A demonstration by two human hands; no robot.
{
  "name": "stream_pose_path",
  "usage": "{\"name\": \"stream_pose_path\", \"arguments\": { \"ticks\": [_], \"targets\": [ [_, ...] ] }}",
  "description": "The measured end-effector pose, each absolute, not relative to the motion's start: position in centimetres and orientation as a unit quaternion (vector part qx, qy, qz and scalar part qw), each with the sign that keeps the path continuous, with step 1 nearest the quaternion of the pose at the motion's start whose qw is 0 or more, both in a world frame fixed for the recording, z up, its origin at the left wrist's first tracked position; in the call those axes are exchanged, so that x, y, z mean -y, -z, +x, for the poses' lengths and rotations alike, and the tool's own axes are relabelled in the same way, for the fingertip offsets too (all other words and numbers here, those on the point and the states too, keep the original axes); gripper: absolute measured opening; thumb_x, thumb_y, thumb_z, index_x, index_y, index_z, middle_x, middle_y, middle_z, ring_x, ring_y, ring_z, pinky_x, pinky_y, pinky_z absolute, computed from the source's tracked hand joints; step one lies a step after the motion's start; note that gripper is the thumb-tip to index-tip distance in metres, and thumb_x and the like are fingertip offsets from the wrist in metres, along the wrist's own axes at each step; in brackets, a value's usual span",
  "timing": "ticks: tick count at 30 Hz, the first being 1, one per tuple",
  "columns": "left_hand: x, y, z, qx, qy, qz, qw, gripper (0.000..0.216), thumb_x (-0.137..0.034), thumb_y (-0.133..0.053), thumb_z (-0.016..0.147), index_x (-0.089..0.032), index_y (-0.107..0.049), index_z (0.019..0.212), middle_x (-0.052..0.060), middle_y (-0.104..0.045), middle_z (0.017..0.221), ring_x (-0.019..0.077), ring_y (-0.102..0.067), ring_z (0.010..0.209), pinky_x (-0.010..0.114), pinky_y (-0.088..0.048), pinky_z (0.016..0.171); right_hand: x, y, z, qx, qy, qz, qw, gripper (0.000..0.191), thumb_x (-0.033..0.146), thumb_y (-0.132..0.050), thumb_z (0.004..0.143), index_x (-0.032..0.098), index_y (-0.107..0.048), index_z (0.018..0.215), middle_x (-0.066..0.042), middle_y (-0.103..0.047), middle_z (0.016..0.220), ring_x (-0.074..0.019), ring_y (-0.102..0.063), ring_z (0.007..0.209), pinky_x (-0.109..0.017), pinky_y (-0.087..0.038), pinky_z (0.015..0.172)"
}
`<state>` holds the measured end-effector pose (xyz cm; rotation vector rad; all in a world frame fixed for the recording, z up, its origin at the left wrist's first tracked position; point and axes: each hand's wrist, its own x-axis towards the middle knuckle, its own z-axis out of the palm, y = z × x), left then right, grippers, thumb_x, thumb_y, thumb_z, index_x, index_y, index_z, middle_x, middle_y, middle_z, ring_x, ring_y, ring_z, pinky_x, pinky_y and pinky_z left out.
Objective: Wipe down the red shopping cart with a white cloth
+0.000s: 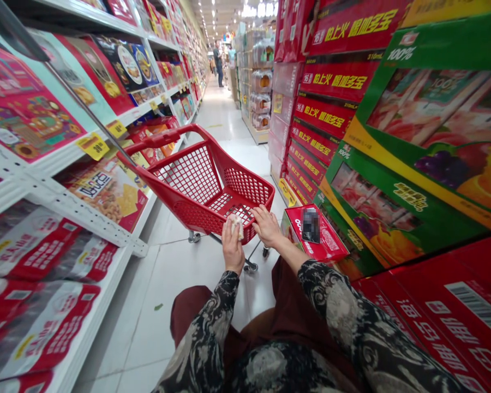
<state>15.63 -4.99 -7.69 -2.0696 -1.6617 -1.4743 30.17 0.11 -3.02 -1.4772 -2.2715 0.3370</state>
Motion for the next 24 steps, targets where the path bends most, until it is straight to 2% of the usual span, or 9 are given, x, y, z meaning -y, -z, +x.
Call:
{"name": "stream_pose_path", "arguments": {
  "ticks": [5, 9, 16, 19, 24],
  "targets": [
    [6.0, 8.0, 15.8, 0.536, 0.467, -0.703, 0.011, 0.05, -0.009, -0.027, 0.087, -0.021, -0.038, 0.135, 0.009, -0.031, 0.147, 0.0175, -0.022, 0.138, 0.047, -0.029, 0.11, -0.8, 2.9, 30.9, 0.824, -0.125, -0.515, 0.202, 0.05, 0.024, -0.04, 0.09, 0.022, -0.032, 0.139, -0.008, -0.032, 0.146, -0.0219, -0.017, 0.138, -0.055, -0.022, 0.106],
    [5.5, 6.5, 16.0, 0.499, 0.418, -0.758, 0.04, 0.047, -0.011, -0.03, 0.087, -0.02, -0.043, 0.131, 0.01, -0.041, 0.141, 0.0167, -0.023, 0.137, 0.046, -0.031, 0.11, -2.0, 2.9, 31.6, 0.822, -0.132, -0.514, 0.207, 0.048, 0.024, -0.037, 0.09, 0.021, -0.034, 0.138, -0.009, -0.032, 0.146, -0.0213, -0.016, 0.138, -0.055, -0.023, 0.105],
    [2.4, 2.8, 16.0, 0.472, 0.235, -0.843, 0.105, 0.043, -0.017, -0.034, 0.088, -0.024, -0.048, 0.128, 0.007, -0.044, 0.139, 0.0224, -0.029, 0.135, 0.054, -0.018, 0.111, -3.5, 3.2, 32.4, 0.808, -0.128, -0.533, 0.216, 0.044, 0.023, -0.034, 0.091, 0.018, -0.041, 0.134, -0.01, -0.034, 0.145, -0.0226, -0.019, 0.138, -0.055, -0.023, 0.106],
    [1.0, 1.8, 13.9, 0.476, 0.212, -0.847, 0.105, 0.042, -0.017, -0.035, 0.088, -0.025, -0.05, 0.126, 0.006, -0.046, 0.138, 0.0222, -0.034, 0.133, 0.054, -0.017, 0.11, -3.4, 3.0, 32.6, 0.808, -0.131, -0.532, 0.218, 0.044, 0.026, -0.034, 0.091, 0.019, -0.041, 0.134, -0.009, -0.034, 0.145, -0.0221, -0.018, 0.138, -0.056, -0.02, 0.106],
    [-1.4, 0.2, 9.4, 0.574, 0.221, -0.78, 0.119, 0.042, -0.015, -0.035, 0.085, -0.024, -0.054, 0.122, 0.006, -0.046, 0.139, 0.0278, -0.033, 0.132, 0.059, -0.017, 0.108, -2.8, 2.9, 31.7, 0.747, -0.147, -0.594, 0.258, 0.045, 0.027, -0.038, 0.089, 0.017, -0.043, 0.133, -0.013, -0.021, 0.15, -0.0278, -0.015, 0.138, -0.057, -0.02, 0.106]
  ]
}}
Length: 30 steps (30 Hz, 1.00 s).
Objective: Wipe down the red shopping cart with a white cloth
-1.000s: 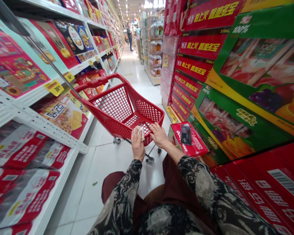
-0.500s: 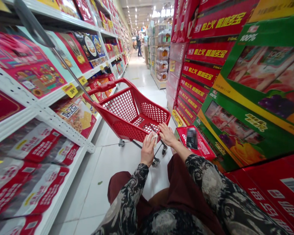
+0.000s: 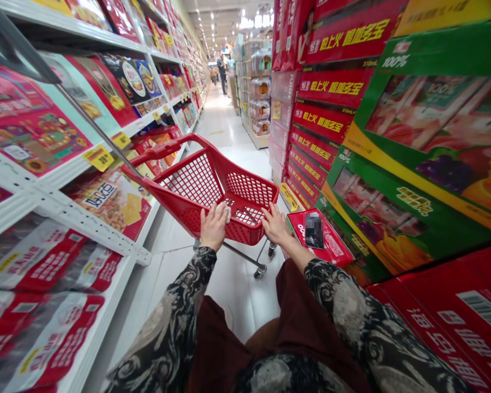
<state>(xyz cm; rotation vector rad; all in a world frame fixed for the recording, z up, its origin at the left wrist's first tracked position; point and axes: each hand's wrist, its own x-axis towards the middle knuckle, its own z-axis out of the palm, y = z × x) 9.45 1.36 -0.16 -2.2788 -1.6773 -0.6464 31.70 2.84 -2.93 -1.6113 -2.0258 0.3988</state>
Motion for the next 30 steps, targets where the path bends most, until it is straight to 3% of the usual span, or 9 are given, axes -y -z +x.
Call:
{"name": "stream_pose_path", "arguments": {
  "ticks": [4, 9, 16, 21, 27, 30],
  "targets": [
    [-1.7, -0.1, 10.7, 0.529, 0.186, -0.822, 0.101, 0.041, -0.015, -0.035, 0.086, -0.023, -0.055, 0.121, 0.007, -0.047, 0.137, 0.0242, -0.034, 0.132, 0.052, -0.024, 0.108, -2.9, 3.1, 30.4, 0.707, -0.168, -0.617, 0.301, 0.05, 0.03, -0.045, 0.084, 0.009, -0.046, 0.13, -0.018, -0.017, 0.149, -0.0302, -0.018, 0.138, -0.049, -0.026, 0.107],
    [-1.4, 0.2, 13.0, 0.434, 0.15, -0.883, 0.096, 0.038, -0.018, -0.036, 0.087, -0.022, -0.057, 0.118, 0.006, -0.049, 0.136, 0.0218, -0.038, 0.129, 0.045, -0.028, 0.108, -3.6, 3.7, 30.2, 0.704, -0.174, -0.596, 0.346, 0.05, 0.028, -0.051, 0.079, 0.01, -0.05, 0.126, -0.015, -0.022, 0.149, -0.0287, -0.02, 0.137, -0.045, -0.024, 0.109],
    [-3.2, -0.2, 8.5, 0.525, 0.183, -0.824, 0.108, 0.038, -0.018, -0.035, 0.088, -0.019, -0.056, 0.119, 0.01, -0.051, 0.133, 0.0242, -0.04, 0.127, 0.047, -0.033, 0.104, -4.7, 4.9, 30.1, 0.699, -0.176, -0.572, 0.392, 0.049, 0.023, -0.05, 0.075, 0.01, -0.055, 0.122, -0.012, -0.022, 0.149, -0.0263, -0.02, 0.138, -0.04, -0.023, 0.112],
    [-2.8, 0.7, 10.2, 0.519, 0.204, -0.824, 0.098, 0.038, -0.018, -0.033, 0.089, -0.015, -0.055, 0.12, 0.012, -0.049, 0.135, 0.0239, -0.038, 0.129, 0.045, -0.033, 0.105, -5.9, 4.7, 30.3, 0.698, -0.176, -0.583, 0.377, 0.049, 0.02, -0.049, 0.073, 0.01, -0.056, 0.121, -0.011, -0.025, 0.148, -0.025, -0.024, 0.136, -0.037, -0.024, 0.111],
    [-2.0, 0.5, 12.3, 0.476, 0.179, -0.855, 0.102, 0.039, -0.018, -0.033, 0.089, -0.016, -0.054, 0.122, 0.009, -0.045, 0.139, 0.0241, -0.038, 0.13, 0.044, -0.032, 0.106, -5.3, 2.1, 29.7, 0.703, -0.141, -0.62, 0.318, 0.049, 0.019, -0.046, 0.078, 0.014, -0.05, 0.126, -0.014, -0.026, 0.147, -0.0301, -0.023, 0.136, -0.054, -0.023, 0.107],
    [-2.3, -0.1, 11.0, 0.487, 0.17, -0.85, 0.102, 0.041, -0.016, -0.033, 0.088, -0.017, -0.053, 0.124, 0.009, -0.044, 0.139, 0.0243, -0.036, 0.131, 0.045, -0.03, 0.107, -4.1, 1.1, 28.9, 0.725, -0.133, -0.605, 0.302, 0.042, 0.022, -0.044, 0.083, 0.018, -0.051, 0.125, -0.011, -0.028, 0.147, -0.0283, -0.022, 0.136, -0.056, -0.021, 0.106]
  ]
}}
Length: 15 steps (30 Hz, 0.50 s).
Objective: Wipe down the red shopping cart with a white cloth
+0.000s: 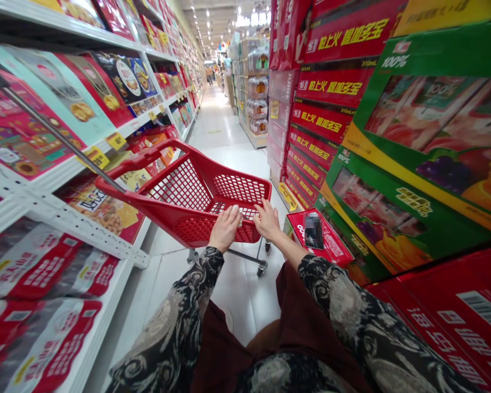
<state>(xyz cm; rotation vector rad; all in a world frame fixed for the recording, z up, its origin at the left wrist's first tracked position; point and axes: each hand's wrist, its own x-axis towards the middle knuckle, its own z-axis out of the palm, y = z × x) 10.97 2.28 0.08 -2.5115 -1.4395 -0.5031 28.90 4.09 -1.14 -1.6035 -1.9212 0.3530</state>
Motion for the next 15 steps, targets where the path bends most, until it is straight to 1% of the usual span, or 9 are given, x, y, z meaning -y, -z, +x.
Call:
{"name": "stream_pose_path", "arguments": {
  "ticks": [4, 7, 11, 15],
  "targets": [
    [-2.9, -0.3, 7.5, 0.551, 0.177, -0.808, 0.108, 0.044, -0.014, -0.032, 0.086, -0.016, -0.052, 0.125, 0.012, -0.045, 0.138, 0.0259, -0.034, 0.132, 0.049, -0.029, 0.106, -2.8, 1.2, 28.7, 0.749, -0.145, -0.589, 0.264, 0.036, 0.026, -0.041, 0.088, 0.019, -0.055, 0.121, -0.011, -0.034, 0.145, -0.0261, -0.023, 0.136, -0.057, -0.022, 0.105],
    [-3.0, 0.1, 6.3, 0.578, 0.198, -0.784, 0.112, 0.044, -0.014, -0.031, 0.086, -0.016, -0.052, 0.124, 0.013, -0.046, 0.137, 0.0262, -0.033, 0.132, 0.05, -0.03, 0.105, -2.4, 1.5, 28.7, 0.754, -0.137, -0.591, 0.251, 0.036, 0.025, -0.038, 0.09, 0.017, -0.055, 0.121, -0.012, -0.035, 0.144, -0.0261, -0.021, 0.137, -0.058, -0.02, 0.105],
    [-2.5, 1.1, 8.5, 0.544, 0.221, -0.801, 0.118, 0.042, -0.016, -0.032, 0.088, -0.017, -0.053, 0.124, 0.011, -0.048, 0.136, 0.0244, -0.035, 0.131, 0.047, -0.03, 0.106, -2.0, 1.6, 27.5, 0.754, -0.119, -0.587, 0.269, 0.038, 0.025, -0.038, 0.091, 0.016, -0.052, 0.125, -0.013, -0.033, 0.145, -0.0268, -0.023, 0.136, -0.057, -0.021, 0.106],
    [-2.0, 1.3, 10.4, 0.498, 0.207, -0.834, 0.116, 0.041, -0.018, -0.032, 0.089, -0.017, -0.052, 0.124, 0.011, -0.047, 0.137, 0.0231, -0.035, 0.131, 0.045, -0.03, 0.106, -1.7, 2.0, 26.9, 0.801, -0.093, -0.532, 0.258, 0.037, 0.026, -0.039, 0.091, 0.019, -0.052, 0.125, -0.011, -0.04, 0.141, -0.026, -0.029, 0.134, -0.055, -0.019, 0.106]
  ]
}}
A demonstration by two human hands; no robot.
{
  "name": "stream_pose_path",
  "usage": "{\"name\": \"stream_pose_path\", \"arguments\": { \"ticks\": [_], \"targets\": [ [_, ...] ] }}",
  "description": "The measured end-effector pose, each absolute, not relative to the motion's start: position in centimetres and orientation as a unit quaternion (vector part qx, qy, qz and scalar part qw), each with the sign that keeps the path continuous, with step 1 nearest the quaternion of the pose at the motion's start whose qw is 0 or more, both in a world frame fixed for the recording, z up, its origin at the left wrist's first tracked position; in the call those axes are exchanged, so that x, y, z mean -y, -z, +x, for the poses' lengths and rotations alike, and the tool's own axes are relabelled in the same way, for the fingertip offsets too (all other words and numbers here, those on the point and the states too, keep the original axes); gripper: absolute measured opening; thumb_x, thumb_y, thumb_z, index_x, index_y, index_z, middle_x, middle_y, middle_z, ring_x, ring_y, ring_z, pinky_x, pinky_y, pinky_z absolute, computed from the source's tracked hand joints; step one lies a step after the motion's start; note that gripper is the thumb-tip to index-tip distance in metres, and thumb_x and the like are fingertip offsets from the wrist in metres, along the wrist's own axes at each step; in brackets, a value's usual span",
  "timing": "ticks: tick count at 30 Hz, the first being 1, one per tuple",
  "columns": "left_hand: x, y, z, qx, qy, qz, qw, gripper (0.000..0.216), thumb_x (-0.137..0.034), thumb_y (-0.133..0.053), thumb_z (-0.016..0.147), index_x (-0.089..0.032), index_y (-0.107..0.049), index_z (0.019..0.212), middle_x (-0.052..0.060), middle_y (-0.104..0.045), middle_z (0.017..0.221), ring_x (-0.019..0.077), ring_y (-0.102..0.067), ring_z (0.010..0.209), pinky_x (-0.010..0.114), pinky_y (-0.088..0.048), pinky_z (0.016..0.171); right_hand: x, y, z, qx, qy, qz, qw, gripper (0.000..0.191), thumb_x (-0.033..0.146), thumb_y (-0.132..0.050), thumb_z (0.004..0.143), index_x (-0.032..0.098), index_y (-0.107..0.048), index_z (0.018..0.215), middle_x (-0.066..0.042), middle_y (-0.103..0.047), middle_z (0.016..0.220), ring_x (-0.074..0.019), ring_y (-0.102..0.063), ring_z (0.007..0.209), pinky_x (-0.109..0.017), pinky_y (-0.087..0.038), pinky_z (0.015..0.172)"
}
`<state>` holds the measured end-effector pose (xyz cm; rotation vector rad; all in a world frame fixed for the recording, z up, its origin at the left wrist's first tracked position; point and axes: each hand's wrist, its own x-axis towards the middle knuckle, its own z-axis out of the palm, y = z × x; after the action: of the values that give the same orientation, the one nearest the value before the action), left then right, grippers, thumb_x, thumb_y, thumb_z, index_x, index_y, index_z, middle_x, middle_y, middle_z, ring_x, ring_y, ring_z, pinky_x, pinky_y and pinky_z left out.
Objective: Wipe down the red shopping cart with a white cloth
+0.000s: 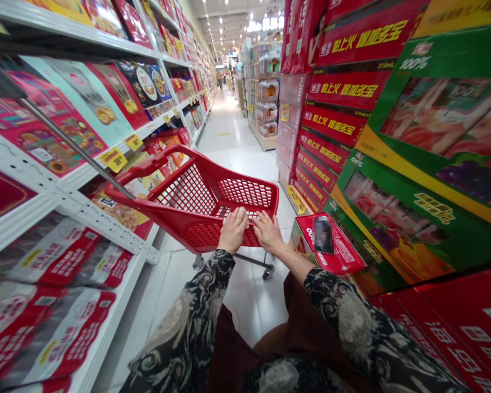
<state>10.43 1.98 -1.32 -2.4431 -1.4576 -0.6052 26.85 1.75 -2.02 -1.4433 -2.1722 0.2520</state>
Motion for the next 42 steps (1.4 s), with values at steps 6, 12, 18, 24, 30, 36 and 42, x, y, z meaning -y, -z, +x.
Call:
{"name": "stream_pose_path", "arguments": {
  "ticks": [6, 12, 18, 24, 30, 36, 42],
  "targets": [
    [-1.9, 0.4, 5.1, 0.544, 0.212, -0.803, 0.118, 0.043, -0.014, -0.032, 0.087, -0.017, -0.05, 0.126, 0.011, -0.044, 0.139, 0.024, -0.03, 0.134, 0.047, -0.028, 0.107, -2.2, 2.6, 28.2, 0.809, -0.08, -0.527, 0.248, 0.037, 0.023, -0.039, 0.09, 0.021, -0.052, 0.125, -0.01, -0.044, 0.139, -0.025, -0.032, 0.132, -0.055, -0.017, 0.106],
    [-1.6, -0.1, 3.5, 0.564, 0.24, -0.781, 0.12, 0.044, -0.015, -0.031, 0.087, -0.017, -0.049, 0.127, 0.011, -0.042, 0.141, 0.0226, -0.026, 0.136, 0.047, -0.026, 0.108, -2.6, 1.6, 29.1, 0.791, -0.076, -0.552, 0.25, 0.038, 0.021, -0.039, 0.088, 0.019, -0.054, 0.123, -0.011, -0.042, 0.14, -0.0257, -0.027, 0.134, -0.057, -0.015, 0.107],
    [-1.5, 0.2, 7.4, 0.521, 0.225, -0.817, 0.102, 0.044, -0.016, -0.032, 0.087, -0.017, -0.048, 0.128, 0.01, -0.042, 0.141, 0.0223, -0.027, 0.135, 0.045, -0.027, 0.108, -2.4, 1.4, 28.5, 0.775, -0.059, -0.568, 0.269, 0.042, 0.021, -0.041, 0.087, 0.018, -0.049, 0.128, -0.011, -0.036, 0.144, -0.0263, -0.022, 0.136, -0.056, -0.012, 0.108],
    [-2.1, -1.7, 3.2, 0.572, 0.231, -0.779, 0.117, 0.044, -0.014, -0.031, 0.085, -0.016, -0.051, 0.125, 0.012, -0.043, 0.14, 0.0239, -0.028, 0.135, 0.047, -0.026, 0.108, -2.1, 2.4, 29.6, 0.78, -0.055, -0.567, 0.259, 0.046, 0.022, -0.042, 0.087, 0.019, -0.042, 0.133, -0.01, -0.036, 0.144, -0.0258, -0.022, 0.136, -0.057, -0.009, 0.108],
    [-2.1, -2.6, 1.0, 0.619, 0.235, -0.735, 0.149, 0.043, -0.016, -0.033, 0.085, -0.014, -0.053, 0.122, 0.013, -0.044, 0.139, 0.0271, -0.03, 0.134, 0.049, -0.026, 0.107, -2.2, 2.3, 29.9, 0.766, -0.05, -0.584, 0.265, 0.048, 0.024, -0.043, 0.087, 0.015, -0.041, 0.134, -0.012, -0.034, 0.144, -0.027, -0.019, 0.137, -0.056, -0.011, 0.108],
    [-2.5, -2.1, 4.6, 0.579, 0.187, -0.785, 0.115, 0.042, -0.016, -0.031, 0.086, -0.015, -0.054, 0.121, 0.012, -0.047, 0.137, 0.0246, -0.034, 0.131, 0.046, -0.029, 0.106, -2.4, 2.2, 30.1, 0.771, -0.061, -0.579, 0.257, 0.048, 0.023, -0.043, 0.087, 0.017, -0.04, 0.134, -0.011, -0.034, 0.145, -0.0262, -0.02, 0.137, -0.057, -0.01, 0.108],
    [-2.4, -4.8, -1.5, 0.638, 0.202, -0.727, 0.154, 0.043, -0.017, -0.033, 0.083, -0.014, -0.055, 0.12, 0.016, -0.046, 0.136, 0.0308, -0.031, 0.132, 0.055, -0.023, 0.106, -2.3, 2.5, 30.4, 0.771, -0.071, -0.574, 0.267, 0.048, 0.021, -0.042, 0.087, 0.018, -0.04, 0.134, -0.01, -0.034, 0.145, -0.0259, -0.021, 0.137, -0.058, -0.012, 0.108]
  ]
}}
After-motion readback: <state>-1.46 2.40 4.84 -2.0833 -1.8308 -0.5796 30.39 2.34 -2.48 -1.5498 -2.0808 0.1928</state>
